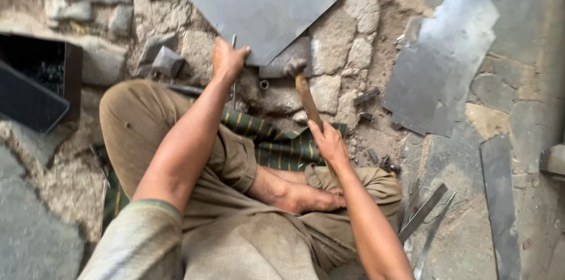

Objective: The person uses a hammer to flatten and shape various metal pieces against a metal block while sitting on the floor.

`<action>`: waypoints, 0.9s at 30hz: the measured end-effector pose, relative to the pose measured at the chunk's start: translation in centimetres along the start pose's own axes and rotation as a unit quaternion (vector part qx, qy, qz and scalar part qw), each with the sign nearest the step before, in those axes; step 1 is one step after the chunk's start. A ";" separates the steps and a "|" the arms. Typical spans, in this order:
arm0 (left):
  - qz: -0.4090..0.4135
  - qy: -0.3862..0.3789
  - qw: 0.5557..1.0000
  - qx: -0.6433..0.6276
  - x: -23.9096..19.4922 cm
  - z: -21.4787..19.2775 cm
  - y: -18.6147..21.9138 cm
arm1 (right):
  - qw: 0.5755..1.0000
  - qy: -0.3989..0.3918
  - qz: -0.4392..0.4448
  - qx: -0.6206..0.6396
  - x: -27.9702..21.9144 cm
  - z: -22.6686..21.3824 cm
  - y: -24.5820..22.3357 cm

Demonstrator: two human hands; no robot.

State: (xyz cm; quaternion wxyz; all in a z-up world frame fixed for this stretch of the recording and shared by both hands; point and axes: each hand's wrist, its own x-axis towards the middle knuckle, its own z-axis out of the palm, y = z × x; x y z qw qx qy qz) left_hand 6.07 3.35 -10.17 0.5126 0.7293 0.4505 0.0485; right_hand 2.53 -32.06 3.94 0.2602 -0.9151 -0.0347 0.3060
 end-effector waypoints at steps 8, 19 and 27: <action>-0.091 -0.079 0.903 -0.412 0.8 -4.5 0.0 | 0.992 -0.074 0.008 -0.104 -3.7 -0.8 8.1; -0.126 -0.026 0.886 -0.446 -4.9 -13.5 0.2 | 0.727 -0.073 0.085 0.678 21.7 5.6 -12.3; -0.068 -0.131 0.914 -0.379 -4.1 -12.0 1.0 | 0.749 0.043 -0.072 0.657 22.6 1.8 -9.8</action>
